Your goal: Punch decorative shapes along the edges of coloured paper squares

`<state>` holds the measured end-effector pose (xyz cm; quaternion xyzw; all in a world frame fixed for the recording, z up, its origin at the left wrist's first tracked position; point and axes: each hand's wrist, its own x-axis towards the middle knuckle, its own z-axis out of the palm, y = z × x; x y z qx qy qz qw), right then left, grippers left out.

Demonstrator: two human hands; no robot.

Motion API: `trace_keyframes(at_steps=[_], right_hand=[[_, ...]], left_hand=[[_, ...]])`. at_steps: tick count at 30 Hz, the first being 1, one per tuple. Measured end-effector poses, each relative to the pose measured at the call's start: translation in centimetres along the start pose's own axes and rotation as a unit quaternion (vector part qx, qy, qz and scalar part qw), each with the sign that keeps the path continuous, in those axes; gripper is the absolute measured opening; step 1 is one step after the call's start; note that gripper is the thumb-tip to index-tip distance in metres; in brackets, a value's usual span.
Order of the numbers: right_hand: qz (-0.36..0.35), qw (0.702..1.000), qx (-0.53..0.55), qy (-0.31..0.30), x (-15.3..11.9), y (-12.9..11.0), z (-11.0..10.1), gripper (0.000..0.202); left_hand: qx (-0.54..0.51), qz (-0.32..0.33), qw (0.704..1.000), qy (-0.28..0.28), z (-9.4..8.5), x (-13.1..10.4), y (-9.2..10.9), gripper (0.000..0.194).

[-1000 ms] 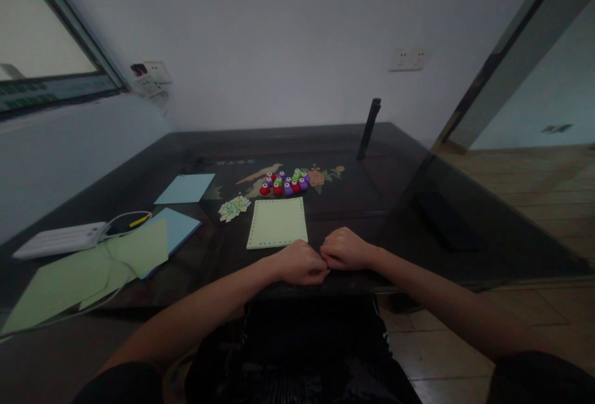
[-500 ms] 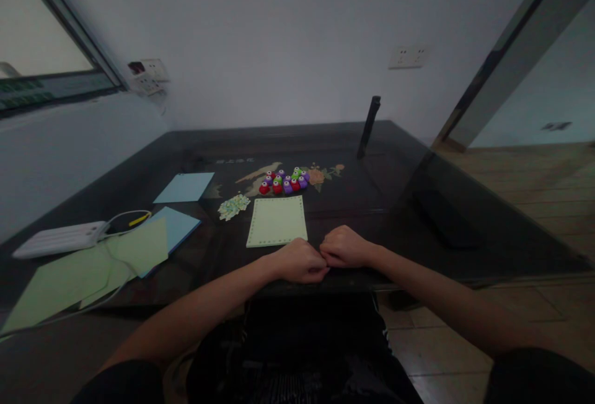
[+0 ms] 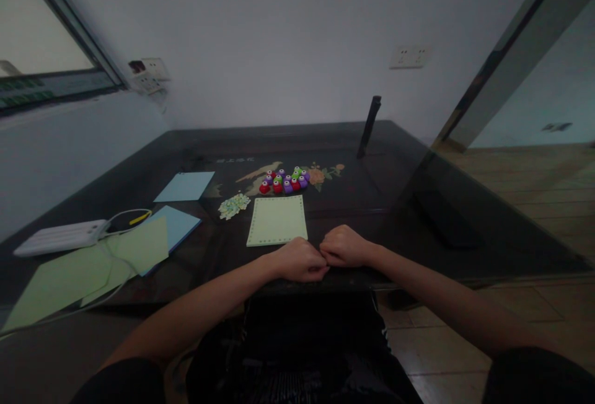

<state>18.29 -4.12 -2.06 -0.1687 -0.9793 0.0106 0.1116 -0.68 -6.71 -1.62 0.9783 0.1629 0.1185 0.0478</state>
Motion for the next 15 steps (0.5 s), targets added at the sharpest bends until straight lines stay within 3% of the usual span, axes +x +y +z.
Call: trace_keyframes(at_steps=[15], right_hand=[[0.001,1.000,-0.005,0.004,0.09,-0.12,-0.21,0.026]], left_hand=[[0.011,-0.007,1.000,-0.003,-0.07,0.09,0.11,0.026]])
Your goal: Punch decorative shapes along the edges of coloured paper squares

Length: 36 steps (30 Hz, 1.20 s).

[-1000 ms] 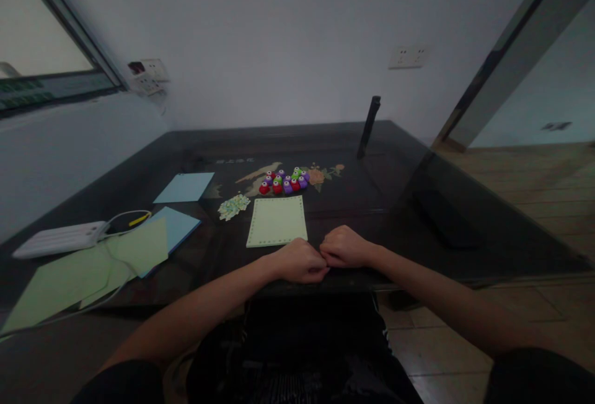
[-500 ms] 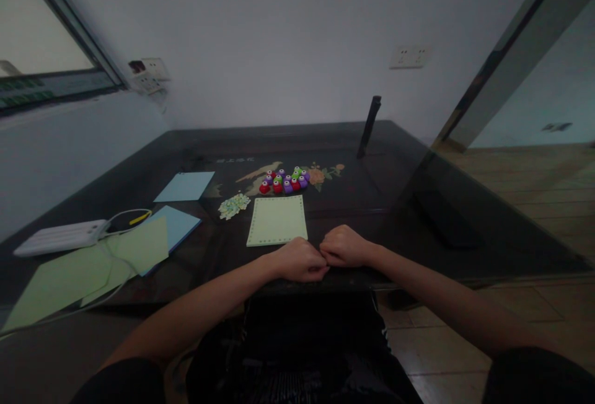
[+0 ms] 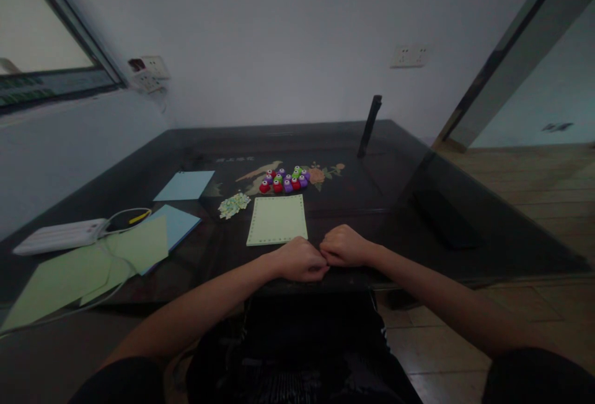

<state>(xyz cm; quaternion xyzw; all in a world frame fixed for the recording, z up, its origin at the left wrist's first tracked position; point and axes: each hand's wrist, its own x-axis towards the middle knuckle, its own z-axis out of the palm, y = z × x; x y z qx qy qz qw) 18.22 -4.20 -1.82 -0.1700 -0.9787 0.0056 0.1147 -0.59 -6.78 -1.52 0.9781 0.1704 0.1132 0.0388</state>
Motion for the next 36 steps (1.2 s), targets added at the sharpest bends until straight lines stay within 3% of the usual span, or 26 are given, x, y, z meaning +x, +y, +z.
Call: trace_keyframes(at_steps=[36], right_hand=[[0.004,1.000,0.010,-0.004,0.00,-0.04,-0.08,0.026]], left_hand=[[-0.008,0.012,1.000,0.016,0.20,-0.15,-0.18,0.025]])
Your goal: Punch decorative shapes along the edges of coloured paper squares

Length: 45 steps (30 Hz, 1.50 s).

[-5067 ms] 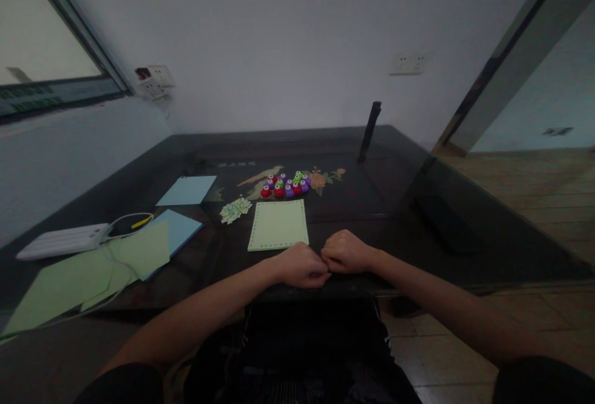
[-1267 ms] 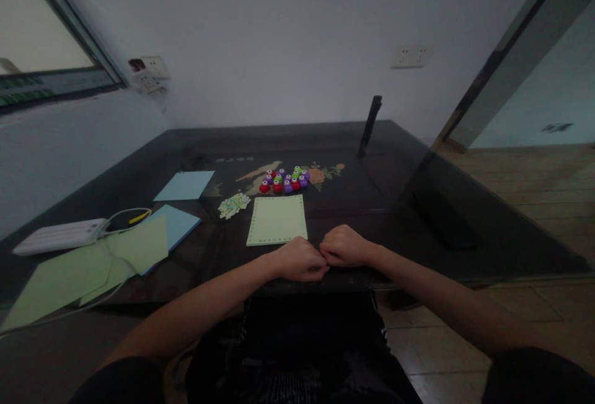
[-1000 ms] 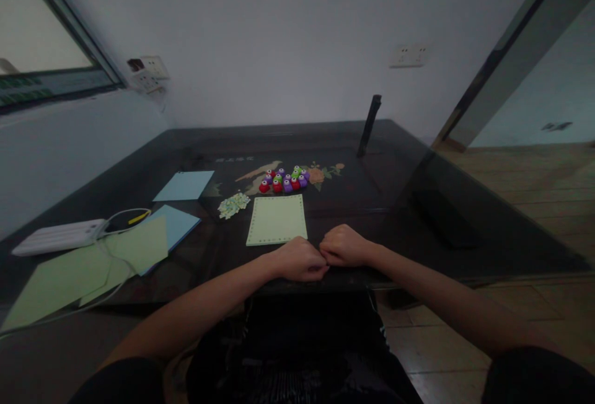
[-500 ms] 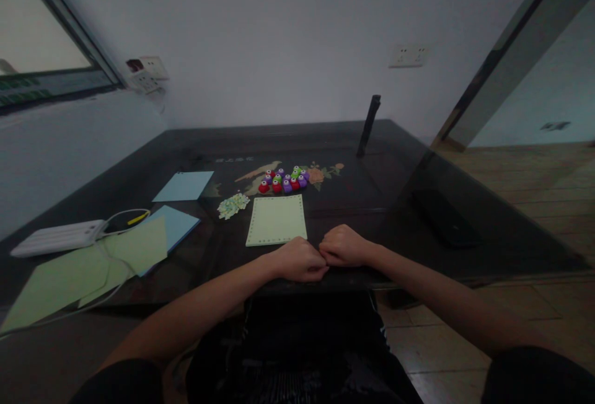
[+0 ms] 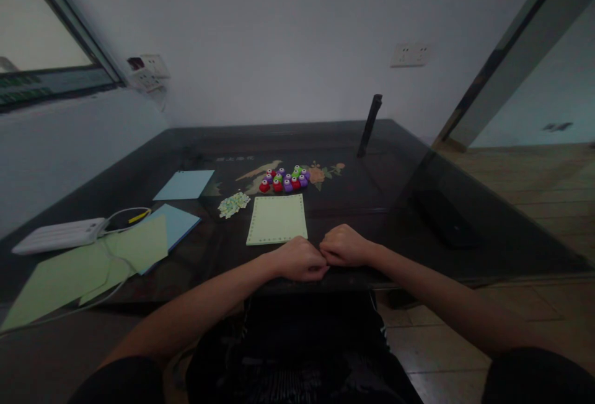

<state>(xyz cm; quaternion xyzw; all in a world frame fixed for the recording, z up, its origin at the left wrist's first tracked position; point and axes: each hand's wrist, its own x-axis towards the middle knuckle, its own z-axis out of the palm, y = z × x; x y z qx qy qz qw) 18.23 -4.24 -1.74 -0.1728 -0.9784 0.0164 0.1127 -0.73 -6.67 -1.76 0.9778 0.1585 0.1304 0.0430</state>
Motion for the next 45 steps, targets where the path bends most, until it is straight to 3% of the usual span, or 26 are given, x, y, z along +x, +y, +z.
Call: trace_keyframes(at_steps=[24,29,32,35,39,42,45], right_hand=[[0.001,1.000,-0.005,-0.003,0.0,0.1,0.0,0.025],[0.041,0.999,0.017,0.009,0.1,0.5,-0.5,0.022],[0.126,0.991,0.031,0.029,0.7,0.5,-1.8,0.026],[0.238,0.968,0.042,0.063,2.3,0.6,-3.8,0.029],[0.331,0.936,0.070,0.094,5.6,1.6,-5.7,0.014],[0.359,0.923,0.073,0.116,8.0,3.0,-4.9,0.014],[0.377,0.916,0.075,0.115,9.3,3.9,-2.6,0.023]], left_hand=[[0.000,-0.001,1.000,0.005,0.3,0.0,0.0,0.027],[0.003,-0.007,0.999,0.045,-1.1,-0.4,-0.3,0.032],[-0.007,-0.084,0.993,0.078,-3.5,-1.1,-1.8,0.030],[0.013,-0.210,0.971,0.110,-5.7,-2.7,-4.7,0.020],[0.078,-0.316,0.936,0.135,-6.9,-5.9,-8.9,0.021],[0.076,-0.330,0.930,0.139,-6.6,-8.0,-10.9,0.022],[0.084,-0.363,0.923,0.095,-6.2,-9.0,-11.5,0.029]])
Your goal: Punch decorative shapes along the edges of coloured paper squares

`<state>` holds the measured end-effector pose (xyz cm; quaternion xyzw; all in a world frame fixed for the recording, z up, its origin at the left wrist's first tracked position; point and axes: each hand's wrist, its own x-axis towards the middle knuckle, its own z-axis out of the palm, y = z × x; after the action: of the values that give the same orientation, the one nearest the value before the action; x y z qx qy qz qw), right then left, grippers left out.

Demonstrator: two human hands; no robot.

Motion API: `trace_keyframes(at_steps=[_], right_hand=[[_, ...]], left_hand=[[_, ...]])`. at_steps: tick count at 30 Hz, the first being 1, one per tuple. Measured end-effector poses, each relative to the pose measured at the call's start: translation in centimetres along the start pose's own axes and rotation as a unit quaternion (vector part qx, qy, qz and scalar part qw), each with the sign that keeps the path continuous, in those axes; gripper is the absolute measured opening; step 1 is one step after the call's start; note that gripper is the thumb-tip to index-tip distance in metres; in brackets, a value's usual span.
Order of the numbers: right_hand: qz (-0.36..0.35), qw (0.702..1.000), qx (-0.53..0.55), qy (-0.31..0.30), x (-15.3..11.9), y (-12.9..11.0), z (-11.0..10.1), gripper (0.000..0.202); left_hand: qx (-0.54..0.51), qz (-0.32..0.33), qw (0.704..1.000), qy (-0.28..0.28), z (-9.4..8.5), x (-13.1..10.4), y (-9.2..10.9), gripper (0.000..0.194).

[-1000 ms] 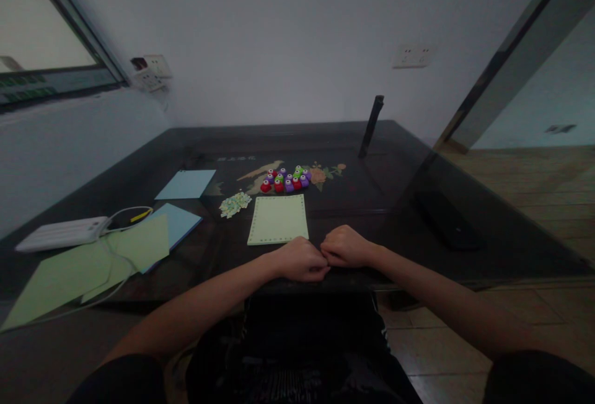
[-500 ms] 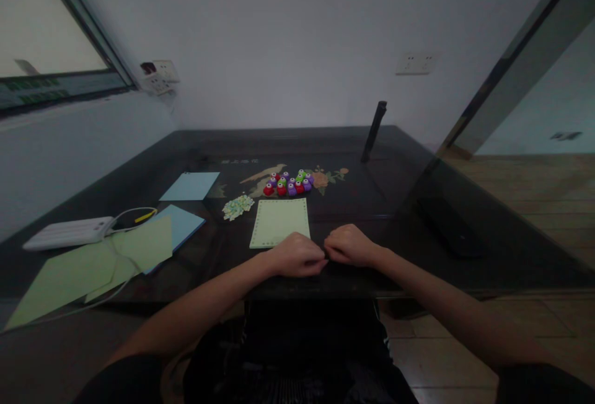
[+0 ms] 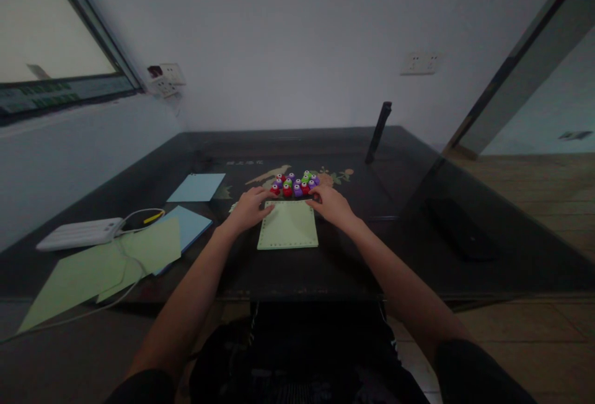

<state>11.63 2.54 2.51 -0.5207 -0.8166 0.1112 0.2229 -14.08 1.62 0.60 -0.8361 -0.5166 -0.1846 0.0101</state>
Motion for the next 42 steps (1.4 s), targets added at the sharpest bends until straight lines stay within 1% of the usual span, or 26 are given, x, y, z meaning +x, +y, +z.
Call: trace_keyframes(at_steps=[3,6,9,12,16,20,26,30,33,36,38,39,40,42], right_hand=[[-0.020,1.000,-0.022,-0.005,-0.1,0.5,2.2,0.039],[-0.049,0.998,-0.037,-0.018,-0.3,1.0,3.5,0.050],[-0.064,0.996,-0.047,-0.036,-0.1,1.5,4.2,0.054],[-0.066,0.996,-0.042,-0.038,0.2,1.8,4.5,0.053],[-0.063,0.997,-0.026,-0.030,0.4,2.0,4.8,0.058],[-0.057,0.998,-0.008,-0.027,0.4,2.0,5.0,0.059],[-0.049,0.999,0.021,-0.006,0.3,1.8,4.9,0.052],[-0.047,0.998,0.044,0.019,0.1,1.4,4.7,0.047],[-0.045,0.997,0.058,0.036,0.0,1.2,4.6,0.043],[-0.032,0.994,0.093,0.039,0.1,1.2,4.7,0.040],[-0.002,0.984,0.172,0.033,0.4,1.4,4.6,0.038],[0.016,0.971,0.236,0.028,0.5,1.5,4.6,0.038],[0.036,0.950,0.309,0.022,0.6,1.7,4.6,0.039],[0.072,0.891,0.447,0.005,0.7,2.1,4.4,0.044]], left_hand=[[0.032,-0.036,0.998,-0.049,0.3,-0.2,-0.1,0.045],[0.043,-0.052,0.995,-0.077,0.7,-0.2,-0.1,0.058],[0.044,-0.054,0.994,-0.090,1.2,-0.2,-0.3,0.061],[0.041,-0.044,0.994,-0.097,1.6,-0.2,-0.7,0.058],[0.028,-0.032,0.996,-0.085,1.8,-0.2,-0.9,0.054],[0.032,-0.035,0.996,-0.074,1.8,-0.2,-0.8,0.054],[0.038,-0.039,0.997,-0.060,1.3,-0.2,-0.3,0.049],[0.034,-0.037,0.998,-0.047,1.1,0.0,0.1,0.045],[0.008,-0.040,0.998,-0.040,1.3,0.2,0.3,0.037],[-0.057,-0.068,0.996,-0.020,1.3,0.4,0.2,0.034],[-0.131,-0.096,0.987,0.014,1.2,0.6,0.1,0.034],[-0.182,-0.110,0.977,0.030,1.1,0.6,0.0,0.033],[-0.242,-0.124,0.962,0.041,1.0,0.7,-0.1,0.032],[-0.367,-0.150,0.916,0.056,0.7,0.9,-0.2,0.030]])
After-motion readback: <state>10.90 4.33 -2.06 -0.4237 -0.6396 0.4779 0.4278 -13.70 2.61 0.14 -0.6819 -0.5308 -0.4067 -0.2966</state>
